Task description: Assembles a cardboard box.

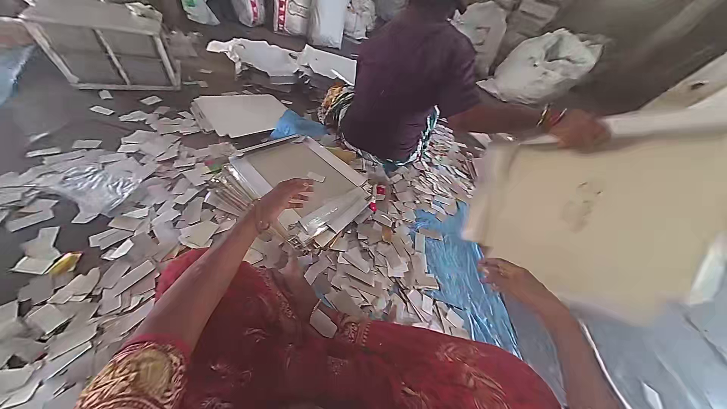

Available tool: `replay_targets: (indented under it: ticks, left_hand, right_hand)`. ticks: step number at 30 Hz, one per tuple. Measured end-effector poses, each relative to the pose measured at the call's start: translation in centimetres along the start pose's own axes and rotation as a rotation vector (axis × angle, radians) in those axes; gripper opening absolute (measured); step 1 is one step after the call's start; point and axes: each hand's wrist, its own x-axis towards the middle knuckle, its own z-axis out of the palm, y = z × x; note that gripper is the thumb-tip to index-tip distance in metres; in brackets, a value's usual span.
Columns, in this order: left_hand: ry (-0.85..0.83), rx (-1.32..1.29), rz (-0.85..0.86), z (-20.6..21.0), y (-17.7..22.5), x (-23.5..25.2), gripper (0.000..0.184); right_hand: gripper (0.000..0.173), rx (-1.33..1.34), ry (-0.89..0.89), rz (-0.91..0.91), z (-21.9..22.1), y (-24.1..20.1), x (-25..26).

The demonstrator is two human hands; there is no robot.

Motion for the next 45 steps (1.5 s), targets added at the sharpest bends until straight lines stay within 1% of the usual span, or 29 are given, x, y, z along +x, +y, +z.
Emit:
replay_targets:
  ticks: [3,5,7,9,11,12,13,14,15,16,17,19,20,22,25,27,29,31,33,35,37,41,43,45]
  left_hand:
    - [0.233,0.128,-0.057,-1.2,-2.9,2.0,0.04]
    - [0.376,0.246,-0.04,-2.3,-5.4,2.5,0.04]
    - [0.439,0.337,0.011,-3.0,-6.7,2.7,0.039]
    - [0.407,0.526,0.12,-3.5,-6.0,2.7,0.037]
    - [0.328,0.724,0.214,-2.9,-5.3,2.4,0.037]
    - [0.27,0.788,0.21,-2.0,-5.2,2.2,0.039]
    - [0.197,0.844,0.177,-1.1,-5.7,2.2,0.044]
    - [0.111,0.895,0.126,0.0,-6.4,2.4,0.052]
    - [0.032,0.96,0.067,1.2,-7.0,2.6,0.06]
    - [-0.031,1.031,0.008,2.4,-7.5,2.7,0.067]
    - [-0.075,1.088,-0.037,3.6,-7.7,2.8,0.072]
    - [-0.094,1.147,-0.037,5.5,-7.8,3.0,0.073]
    - [-0.087,1.162,-0.019,6.1,-7.9,3.2,0.072]
    - [-0.056,1.169,0.026,6.9,-8.2,3.4,0.069]
    - [-0.027,1.132,0.065,7.3,-8.1,3.1,0.066]
    - [-0.022,1.076,0.064,7.3,-7.2,2.6,0.063]
    - [0.032,0.977,0.083,6.9,-6.3,2.3,0.057]
    - [0.123,0.814,0.173,5.8,-6.0,2.4,0.053]
    - [0.164,0.619,0.217,4.4,-5.6,2.5,0.052]
    - [0.216,0.455,0.217,3.5,-5.3,2.3,0.05]
    - [0.263,0.344,0.173,3.2,-4.8,1.8,0.048]
    - [0.314,0.254,0.176,2.9,-4.2,1.6,0.045]
    - [0.371,0.248,0.215,2.3,-3.7,1.5,0.041]
    - [0.411,0.215,0.262,1.7,-2.8,1.1,0.04]
  right_hand:
    - [0.039,-0.252,-0.114,-0.2,2.7,-7.5,4.2]
    - [0.039,-0.292,-0.17,-0.279,6.7,-11.5,6.9]
    - [0.039,-0.25,-0.216,-0.331,12.3,-13.5,9.5]
    - [0.045,-0.176,-0.21,-0.329,19.0,-14.8,11.3]
    - [0.062,-0.053,-0.144,-0.293,25.9,-15.8,10.8]
    - [0.072,0.035,-0.094,-0.289,29.2,-16.0,10.3]
    - [0.08,0.137,-0.027,-0.285,32.4,-15.9,9.5]
    - [0.084,0.238,0.04,-0.268,35.3,-15.8,8.5]
    - [0.084,0.294,0.078,-0.242,37.6,-15.8,7.3]
    - [0.08,0.282,0.095,-0.243,39.4,-15.6,6.0]
    - [0.077,0.231,0.08,-0.285,40.7,-15.0,4.8]
    - [0.088,0.119,-0.025,-0.41,41.3,-13.6,2.8]
    - [0.086,0.056,-0.077,-0.422,41.2,-13.1,2.4]
    - [0.082,-0.032,-0.161,-0.381,40.8,-12.8,2.5]
    - [0.086,-0.082,-0.244,-0.326,40.1,-13.3,2.9]
    - [0.089,-0.089,-0.239,-0.342,40.0,-13.4,2.9]
    - [0.089,-0.078,-0.219,-0.37,40.1,-13.3,2.8]
    - [0.09,-0.066,-0.208,-0.383,40.1,-13.1,2.6]
    - [0.091,-0.073,-0.228,-0.381,39.9,-13.1,2.6]
    - [0.091,-0.081,-0.246,-0.381,39.5,-13.2,2.7]
    - [0.092,-0.068,-0.259,-0.39,39.1,-13.3,2.6]
    - [0.091,-0.039,-0.281,-0.401,38.9,-12.8,2.5]
    - [0.091,-0.019,-0.276,-0.408,38.7,-12.8,2.4]
    - [0.094,0.025,-0.308,-0.427,38.1,-12.8,2.3]
